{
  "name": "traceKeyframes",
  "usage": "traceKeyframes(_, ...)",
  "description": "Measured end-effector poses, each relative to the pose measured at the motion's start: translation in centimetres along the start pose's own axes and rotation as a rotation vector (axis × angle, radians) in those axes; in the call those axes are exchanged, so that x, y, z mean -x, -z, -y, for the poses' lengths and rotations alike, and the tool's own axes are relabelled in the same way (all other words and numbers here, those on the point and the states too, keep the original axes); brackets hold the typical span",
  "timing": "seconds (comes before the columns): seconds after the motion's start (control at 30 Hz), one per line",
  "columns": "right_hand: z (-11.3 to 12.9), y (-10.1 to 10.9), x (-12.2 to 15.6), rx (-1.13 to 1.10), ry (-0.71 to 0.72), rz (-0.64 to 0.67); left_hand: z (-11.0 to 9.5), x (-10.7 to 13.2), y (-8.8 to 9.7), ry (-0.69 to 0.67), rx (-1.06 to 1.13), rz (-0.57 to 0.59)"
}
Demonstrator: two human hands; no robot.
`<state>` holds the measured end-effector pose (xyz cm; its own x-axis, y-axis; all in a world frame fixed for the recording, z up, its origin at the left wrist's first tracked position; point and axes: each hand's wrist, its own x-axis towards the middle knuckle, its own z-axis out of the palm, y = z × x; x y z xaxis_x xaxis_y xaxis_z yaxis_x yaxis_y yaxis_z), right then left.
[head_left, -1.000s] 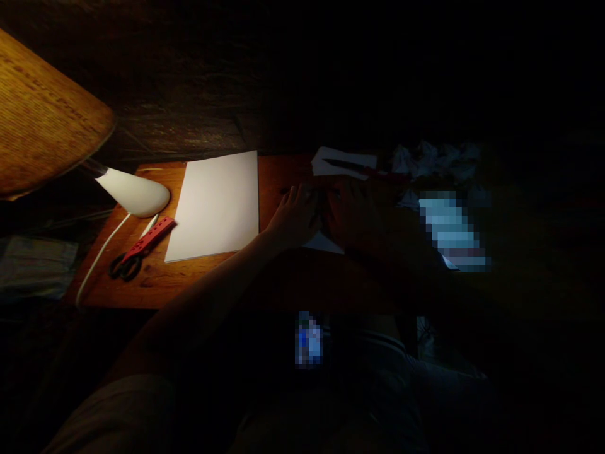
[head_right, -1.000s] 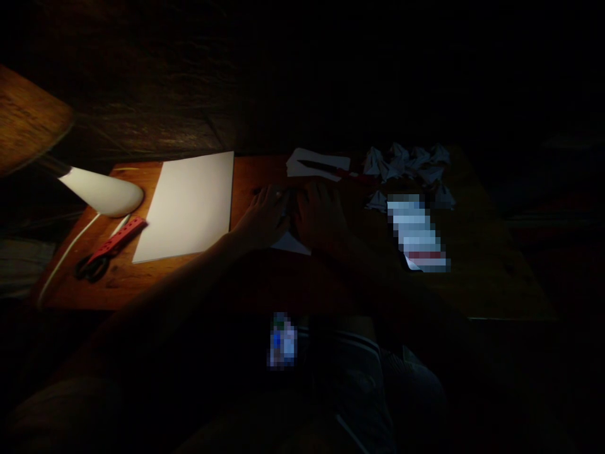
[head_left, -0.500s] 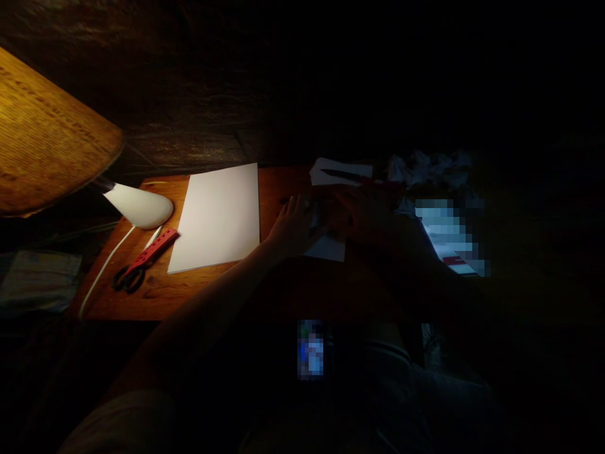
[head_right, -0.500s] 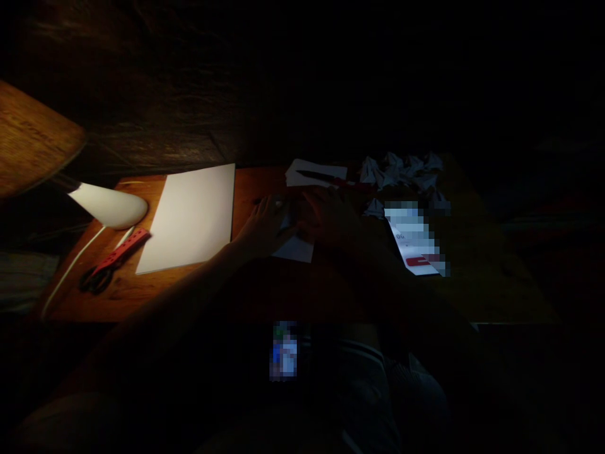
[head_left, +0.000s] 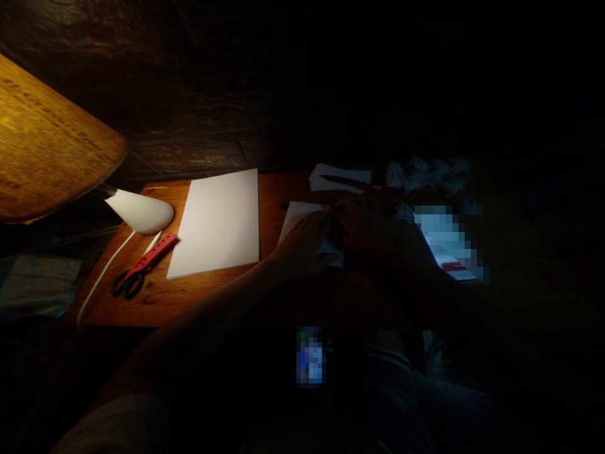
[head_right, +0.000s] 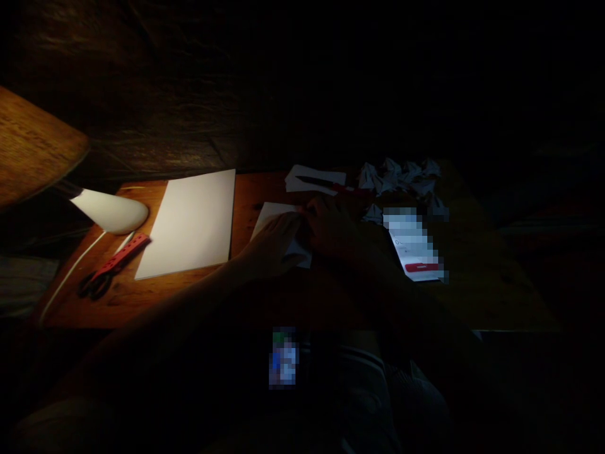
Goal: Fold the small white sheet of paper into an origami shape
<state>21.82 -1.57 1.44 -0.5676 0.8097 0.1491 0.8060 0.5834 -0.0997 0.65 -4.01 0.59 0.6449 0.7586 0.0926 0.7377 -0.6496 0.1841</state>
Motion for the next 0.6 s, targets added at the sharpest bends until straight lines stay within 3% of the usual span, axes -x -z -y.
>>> traceKeyframes(0.13, 0.4, 0.0, 0.0, -0.002, -0.010, -0.006, 0.6, -0.2, -0.4, 0.077, 0.032, -0.054)
traceKeyframes(0.27, 0.5, 0.2, 0.0, -0.002, -0.019, 0.003, 1.2, -0.5, 0.0, 0.146, -0.011, -0.030)
traceKeyframes(0.6, 1.5, -0.2, -0.7, -0.025, -0.116, -0.053, 2.4, -1.2, -0.3, 0.189, -0.004, -0.081)
